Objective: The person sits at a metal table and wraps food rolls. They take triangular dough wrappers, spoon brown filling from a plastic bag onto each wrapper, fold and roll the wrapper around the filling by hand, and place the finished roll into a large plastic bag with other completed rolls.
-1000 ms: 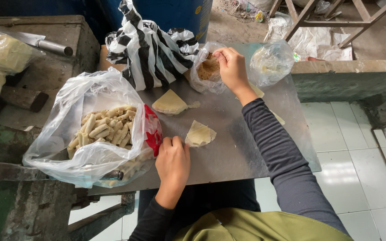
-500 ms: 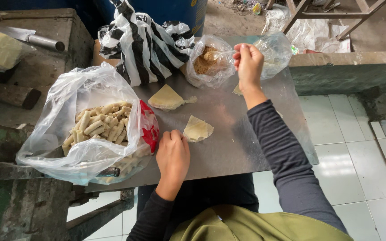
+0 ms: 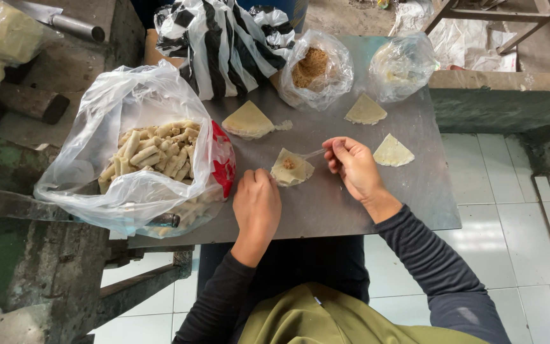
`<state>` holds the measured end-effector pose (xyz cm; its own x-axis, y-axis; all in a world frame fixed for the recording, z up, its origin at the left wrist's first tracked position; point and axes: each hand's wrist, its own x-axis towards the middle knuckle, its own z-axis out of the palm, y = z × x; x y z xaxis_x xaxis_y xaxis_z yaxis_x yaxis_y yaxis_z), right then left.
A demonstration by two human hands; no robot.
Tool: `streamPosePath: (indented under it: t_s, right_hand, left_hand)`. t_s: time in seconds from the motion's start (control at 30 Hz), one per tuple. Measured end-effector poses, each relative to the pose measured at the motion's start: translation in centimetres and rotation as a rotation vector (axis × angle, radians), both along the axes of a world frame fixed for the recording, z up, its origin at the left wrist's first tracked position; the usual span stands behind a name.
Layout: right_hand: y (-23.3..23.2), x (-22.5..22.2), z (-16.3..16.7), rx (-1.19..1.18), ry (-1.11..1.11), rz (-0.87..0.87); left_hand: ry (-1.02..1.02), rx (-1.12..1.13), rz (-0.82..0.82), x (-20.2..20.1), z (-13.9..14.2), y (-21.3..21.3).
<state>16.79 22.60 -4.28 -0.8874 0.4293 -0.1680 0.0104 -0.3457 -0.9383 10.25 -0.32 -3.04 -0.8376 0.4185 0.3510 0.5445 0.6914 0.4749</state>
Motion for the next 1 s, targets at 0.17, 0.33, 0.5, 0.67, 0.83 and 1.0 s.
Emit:
streamPosePath:
  t_s: [0.17,0.33,0.5,0.67,0.83,1.0]
  right_hand:
    - [-0.9,1.1,0.0,0.102,0.054,0.036]
    - [-2.0,2.6,1.3,0.385,0.123,0.08]
    - [-2.8,4.4,3.0,0.735,0.308,0.158]
    - [-2.5,5.8,4.3,0.987,0.325,0.134]
    - [-1.4,6.1,4.2,0.955,0.344,0.005]
    - [1.7,0.2,5.3,0.792,0.508,-0.327]
  left_hand:
    - [-0.003,0.114,-0.038,0.1,0.2,0.1]
    - [-0.198,0.375,-0.115,0.6,1.5,-0.1]
    - [-0.218,0.455,-0.155,0.8,2.2,-0.1]
    - [-0.28,0.434,-0.142,0.8,2.5,0.2]
    - [-0.259,0.447,-0.181,0.7,2.6,0.4]
    - [-0.311,0.451,-0.201,0.8,2.8,0.5]
